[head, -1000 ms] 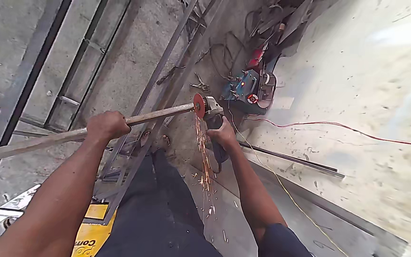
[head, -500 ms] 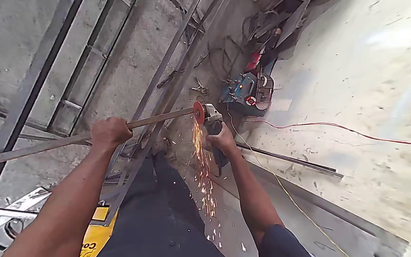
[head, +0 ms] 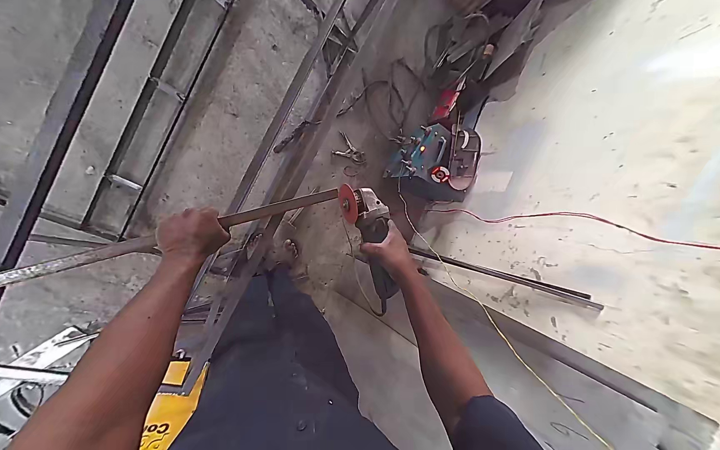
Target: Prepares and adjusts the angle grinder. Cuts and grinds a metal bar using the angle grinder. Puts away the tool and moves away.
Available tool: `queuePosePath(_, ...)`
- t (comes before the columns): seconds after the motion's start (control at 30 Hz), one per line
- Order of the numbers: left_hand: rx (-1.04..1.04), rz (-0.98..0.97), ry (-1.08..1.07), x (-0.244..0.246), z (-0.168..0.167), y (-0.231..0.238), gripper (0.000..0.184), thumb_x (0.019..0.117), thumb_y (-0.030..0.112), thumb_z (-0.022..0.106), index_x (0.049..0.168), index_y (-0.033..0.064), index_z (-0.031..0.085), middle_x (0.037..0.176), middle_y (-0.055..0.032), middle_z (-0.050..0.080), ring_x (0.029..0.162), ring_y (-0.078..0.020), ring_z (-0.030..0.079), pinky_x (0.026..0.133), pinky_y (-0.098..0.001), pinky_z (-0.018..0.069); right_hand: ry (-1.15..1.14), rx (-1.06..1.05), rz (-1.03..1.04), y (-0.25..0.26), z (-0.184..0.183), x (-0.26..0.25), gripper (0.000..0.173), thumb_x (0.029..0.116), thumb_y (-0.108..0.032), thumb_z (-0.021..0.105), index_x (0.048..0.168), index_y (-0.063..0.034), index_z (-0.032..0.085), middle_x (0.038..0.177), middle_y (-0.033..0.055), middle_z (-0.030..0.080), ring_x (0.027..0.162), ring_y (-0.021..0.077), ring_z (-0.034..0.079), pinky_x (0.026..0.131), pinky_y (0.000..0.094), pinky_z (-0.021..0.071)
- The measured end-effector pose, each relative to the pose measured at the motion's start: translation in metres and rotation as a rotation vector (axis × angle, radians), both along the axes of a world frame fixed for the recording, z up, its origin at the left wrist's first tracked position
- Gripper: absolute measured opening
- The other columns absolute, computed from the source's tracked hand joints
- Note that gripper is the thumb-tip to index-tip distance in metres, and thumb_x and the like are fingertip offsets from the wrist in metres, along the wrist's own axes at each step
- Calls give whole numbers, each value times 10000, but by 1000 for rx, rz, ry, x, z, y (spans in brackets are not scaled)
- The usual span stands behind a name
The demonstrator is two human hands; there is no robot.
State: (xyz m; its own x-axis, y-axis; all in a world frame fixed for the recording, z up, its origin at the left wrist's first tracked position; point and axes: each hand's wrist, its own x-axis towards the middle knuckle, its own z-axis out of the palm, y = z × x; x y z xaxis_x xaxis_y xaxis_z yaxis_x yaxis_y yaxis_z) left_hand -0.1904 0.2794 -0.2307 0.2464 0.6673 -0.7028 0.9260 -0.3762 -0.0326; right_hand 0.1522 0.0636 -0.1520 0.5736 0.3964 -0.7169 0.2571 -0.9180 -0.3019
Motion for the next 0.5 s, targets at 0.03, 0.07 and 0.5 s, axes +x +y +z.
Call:
queuePosePath(0.03, -2, 1, 5, 0, 0, -1, 315, 824, 428, 663, 832, 114, 653, 828, -182, 695, 812, -432, 699, 595, -638, 502, 1, -9, 2, -1, 0, 0, 965, 603, -382, 905, 1434, -141, 478, 1113, 151, 694, 970, 299, 698, 789, 576, 585)
queuePosePath(0.07, -2, 8, 7, 2, 1, -1, 312, 823, 423, 666, 840, 111, 655, 831, -190, 696, 812, -439, 698, 595, -642, 501, 1, -19, 4, -1, -1, 0, 985, 611, -388, 912, 1453, -138, 466, 1133, 163, 689, 993, 311, 693, 810, 585, 580)
queuePosePath(0.5, 41, 32, 2, 3, 6, -6, 343, 846, 449, 650, 844, 106, 646, 805, -208, 691, 806, -457, 698, 597, -652, 494, -30, -55, 39, 18, 7, 0, 941, 629, -384, 884, 1443, -155, 472, 1065, 169, 702, 917, 333, 699, 741, 599, 570)
